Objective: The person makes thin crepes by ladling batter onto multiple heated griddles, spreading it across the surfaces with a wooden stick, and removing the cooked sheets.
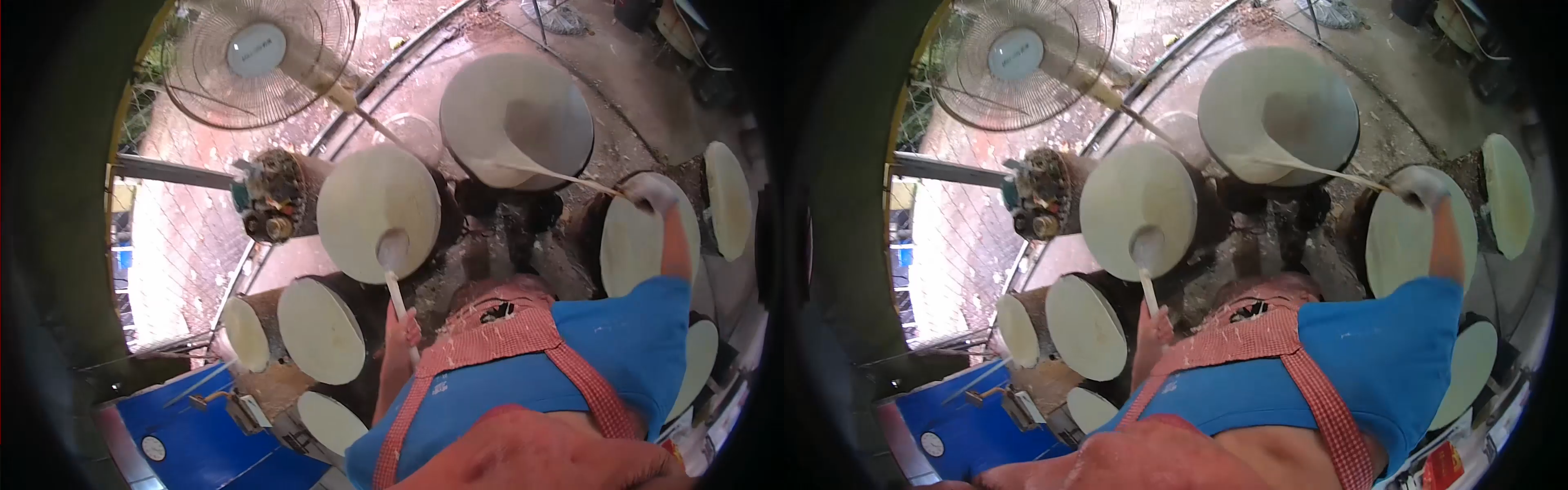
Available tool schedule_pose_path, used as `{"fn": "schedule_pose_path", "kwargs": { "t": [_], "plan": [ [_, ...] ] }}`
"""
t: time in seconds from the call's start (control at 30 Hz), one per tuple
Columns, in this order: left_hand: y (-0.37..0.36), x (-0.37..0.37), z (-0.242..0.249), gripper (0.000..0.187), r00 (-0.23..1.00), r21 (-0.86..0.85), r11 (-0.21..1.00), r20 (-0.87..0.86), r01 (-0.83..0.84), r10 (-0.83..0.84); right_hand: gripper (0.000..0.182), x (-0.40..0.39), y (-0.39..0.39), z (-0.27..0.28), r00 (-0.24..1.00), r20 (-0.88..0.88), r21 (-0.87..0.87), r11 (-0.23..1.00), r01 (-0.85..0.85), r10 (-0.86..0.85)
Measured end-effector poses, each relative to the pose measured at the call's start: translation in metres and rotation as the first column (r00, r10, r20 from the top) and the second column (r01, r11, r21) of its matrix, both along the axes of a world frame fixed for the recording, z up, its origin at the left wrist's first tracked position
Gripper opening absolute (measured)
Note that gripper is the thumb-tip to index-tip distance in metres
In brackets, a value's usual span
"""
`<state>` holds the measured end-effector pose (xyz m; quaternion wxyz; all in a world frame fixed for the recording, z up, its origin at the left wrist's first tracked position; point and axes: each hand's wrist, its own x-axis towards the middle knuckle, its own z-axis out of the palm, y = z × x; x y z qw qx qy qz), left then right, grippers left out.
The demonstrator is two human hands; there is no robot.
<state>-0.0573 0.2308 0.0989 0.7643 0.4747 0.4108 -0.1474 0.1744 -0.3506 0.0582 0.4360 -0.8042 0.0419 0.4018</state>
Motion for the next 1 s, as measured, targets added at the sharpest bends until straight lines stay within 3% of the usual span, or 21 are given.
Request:
{"fn": "schedule_pose_path", "kwargs": {
  "t": [0.07, 0.1, 0.17, 0.23, 0.27, 0.3, 0.33, 0.4, 0.47, 0.5, 0.53, 0.6, 0.67, 0.73, 0.77, 0.8, 0.83, 0.87, 0.93, 1.0],
  "plan": [
    [0.025, -0.004, -0.021, 0.065, 0.996, -0.058, 0.997, 0.076, 0.059, -0.055, 0.030, -0.102, -0.020, 0.024, 0.902, -0.079, 0.136, 0.892, 0.431, -0.424],
    [0.036, -0.004, -0.029, 0.064, 0.992, -0.070, 0.994, 0.098, 0.088, -0.081, 0.031, -0.144, -0.019, 0.019, 0.765, -0.116, 0.190, 0.741, 0.644, -0.634],
    [0.048, -0.006, -0.029, 0.061, 0.994, -0.133, 0.986, 0.040, 0.101, -0.097, 0.028, -0.195, 0.050, 0.002, 0.626, 0.026, 0.194, 0.619, 0.761, -0.779],
    [0.057, -0.001, -0.022, 0.058, 0.995, -0.198, 0.975, 0.019, 0.104, -0.102, 0.030, -0.203, 0.157, -0.022, 0.530, 0.238, 0.274, 0.580, 0.767, -0.814],
    [0.062, -0.006, -0.021, 0.057, 0.992, -0.211, 0.970, 0.046, 0.124, -0.117, 0.031, -0.193, 0.202, -0.037, 0.565, 0.444, 0.214, 0.694, 0.687, -0.696],
    [0.061, -0.008, -0.012, 0.056, 0.990, -0.212, 0.968, 0.064, 0.133, -0.122, 0.031, -0.182, 0.252, -0.039, 0.516, 0.405, 0.317, 0.645, 0.695, -0.755],
    [0.061, -0.010, -0.005, 0.057, 0.987, -0.214, 0.965, 0.078, 0.154, -0.140, 0.027, -0.168, 0.290, -0.057, 0.463, 0.550, 0.307, 0.684, 0.661, -0.695],
    [0.065, -0.017, 0.006, 0.057, 0.974, -0.239, 0.949, 0.148, 0.205, -0.173, 0.023, -0.146, 0.322, -0.067, 0.494, 0.826, -0.060, 0.830, 0.555, -0.270],
    [0.071, -0.032, 0.013, 0.057, 0.975, -0.249, 0.948, 0.142, 0.201, -0.169, 0.021, -0.159, 0.312, -0.060, 0.554, 0.831, -0.339, 0.738, 0.583, -0.056],
    [0.073, -0.032, 0.014, 0.057, 0.976, -0.281, 0.942, 0.162, 0.184, -0.143, 0.019, -0.173, 0.296, -0.063, 0.493, 0.870, -0.362, 0.690, 0.627, 0.008],
    [0.079, -0.037, 0.013, 0.057, 0.972, -0.278, 0.938, 0.170, 0.205, -0.163, 0.019, -0.186, 0.283, -0.055, 0.511, 0.859, -0.394, 0.635, 0.664, -0.001],
    [0.088, -0.046, 0.004, 0.056, 0.970, -0.444, 0.875, 0.218, 0.194, -0.104, 0.020, -0.197, 0.253, -0.077, 0.521, 0.836, -0.324, 0.610, 0.723, -0.174],
    [0.085, -0.054, 0.012, 0.055, 0.982, -0.477, 0.866, 0.174, 0.150, -0.074, 0.026, -0.178, 0.287, -0.036, 0.420, 0.741, -0.028, 0.602, 0.798, -0.523],
    [0.082, -0.053, 0.011, 0.053, 0.972, -0.631, 0.756, 0.235, 0.174, -0.027, 0.029, -0.144, 0.311, -0.063, 0.417, 0.780, 0.059, 0.718, 0.694, -0.467],
    [0.083, -0.054, 0.007, 0.054, 0.960, -0.690, 0.691, 0.279, 0.213, -0.016, 0.029, -0.138, 0.313, -0.063, 0.480, 0.801, -0.028, 0.778, 0.628, -0.359],
    [0.082, -0.058, 0.004, 0.054, 0.955, -0.680, 0.700, 0.297, 0.217, -0.008, 0.029, -0.138, 0.319, -0.063, 0.535, 0.806, -0.110, 0.822, 0.559, -0.255],
    [0.083, -0.063, 0.004, 0.054, 0.949, -0.702, 0.675, 0.316, 0.228, 0.008, 0.027, -0.149, 0.310, -0.042, 0.591, 0.775, -0.244, 0.756, 0.608, -0.225],
    [0.081, -0.062, 0.006, 0.055, 0.937, -0.722, 0.643, 0.348, 0.254, 0.021, 0.026, -0.150, 0.287, -0.062, 0.545, 0.806, -0.214, 0.746, 0.631, -0.231],
    [0.076, -0.065, 0.017, 0.056, 0.914, -0.686, 0.665, 0.406, 0.297, 0.011, 0.027, -0.156, 0.239, -0.058, 0.594, 0.788, -0.323, 0.715, 0.620, -0.159],
    [0.073, -0.066, 0.018, 0.053, 0.874, -0.595, 0.713, 0.484, 0.371, -0.051, 0.027, -0.141, 0.223, -0.055, 0.471, 0.819, -0.122, 0.703, 0.701, -0.328]
  ]
}}
